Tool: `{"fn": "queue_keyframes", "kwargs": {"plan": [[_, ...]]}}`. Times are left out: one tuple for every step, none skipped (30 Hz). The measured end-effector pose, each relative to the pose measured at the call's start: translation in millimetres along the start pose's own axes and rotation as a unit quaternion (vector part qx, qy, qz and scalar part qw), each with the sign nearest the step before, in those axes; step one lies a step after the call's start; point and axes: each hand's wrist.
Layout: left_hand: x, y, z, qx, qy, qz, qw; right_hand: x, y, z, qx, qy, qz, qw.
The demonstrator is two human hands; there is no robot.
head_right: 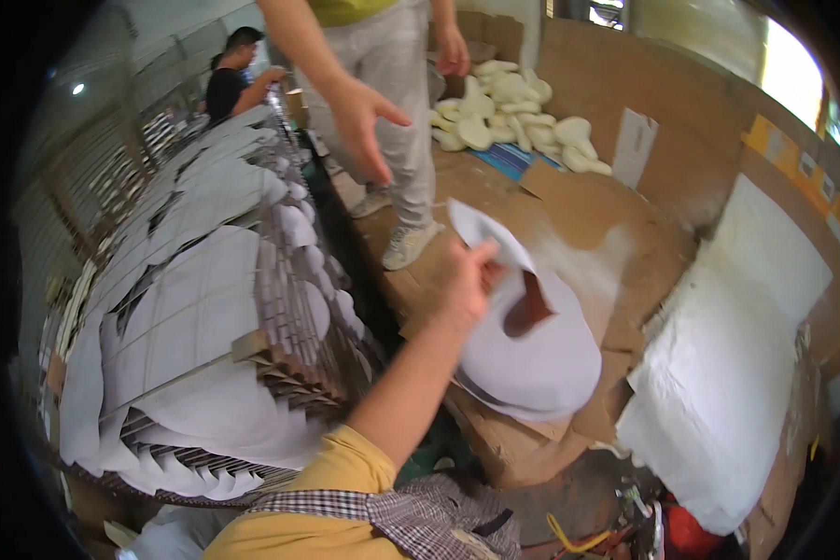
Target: Applying adhesive to foam components using a spray gun and organizing them in a manufacturing workshop.
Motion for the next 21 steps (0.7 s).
{"fn": "queue_keyframes", "kwargs": {"plan": [[18,-16,0,0.004,-0.016,-0.011,1.000,-12,2,3,0.027,0.015,0.000,1.000],[35,-22,-5,-0.001,-0.074,-0.016,0.997,-8,7,2,-0.015,0.035,0.024,0.999],[52,-27,-8,-0.060,-0.101,-0.013,0.993,-16,4,1,-0.012,-0.002,0.011,1.000],[65,-39,-5,-0.063,-0.143,0.017,0.987,12,1,-2,-0.007,0.001,-0.031,0.999],[85,-40,-1,-0.055,-0.160,0.001,0.986,16,-2,-5,-0.037,-0.015,-0.069,0.997],[98,-32,-6,-0.074,-0.164,0.002,0.984,13,-2,-7,-0.077,-0.017,-0.089,0.993],[103,-25,-12,-0.094,-0.168,0.004,0.981,10,0,-9,-0.116,-0.020,-0.109,0.987],[106,-24,-11,-0.096,-0.171,0.014,0.980,6,1,-8,-0.107,-0.028,-0.107,0.988],[108,-23,-10,-0.098,-0.176,0.022,0.979,3,0,-7,-0.082,-0.019,-0.110,0.990],[109,-23,-9,-0.095,-0.184,0.027,0.978,2,-1,-7,-0.058,-0.008,-0.112,0.992],[110,-19,-9,-0.096,-0.180,0.028,0.979,2,2,-7,-0.024,0.009,-0.111,0.994],[113,-15,-7,-0.092,-0.196,0.029,0.976,1,7,-5,-0.007,0.002,-0.085,0.996],[114,-11,-4,-0.088,-0.214,0.030,0.972,0,13,-4,0.009,-0.005,-0.059,0.998],[115,-9,-1,-0.092,-0.217,0.064,0.970,-1,16,-2,0.011,-0.012,-0.063,0.998],[115,-5,6,-0.090,-0.217,0.065,0.970,0,19,2,0.010,-0.013,-0.062,0.998],[114,0,15,-0.065,-0.219,0.029,0.973,2,22,5,-0.023,-0.014,-0.061,0.998],[114,6,23,-0.039,-0.220,-0.006,0.975,3,23,7,-0.056,-0.015,-0.060,0.996],[105,8,31,-0.012,-0.218,-0.002,0.976,3,20,9,-0.084,-0.018,-0.093,0.992],[102,15,37,-0.011,-0.218,-0.001,0.976,3,14,10,-0.097,-0.030,-0.110,0.989],[97,25,41,0.015,-0.205,-0.010,0.979,1,9,8,-0.122,-0.023,-0.113,0.986],[92,35,44,0.042,-0.191,-0.021,0.981,-1,3,3,-0.148,-0.018,-0.117,0.982]]}}
Point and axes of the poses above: each hand's wrist, its own z-axis away from the middle knuckle, its own y-axis out of the back of the hand, x = y × z, and after that the axes turned 14 degrees about z, right-handed
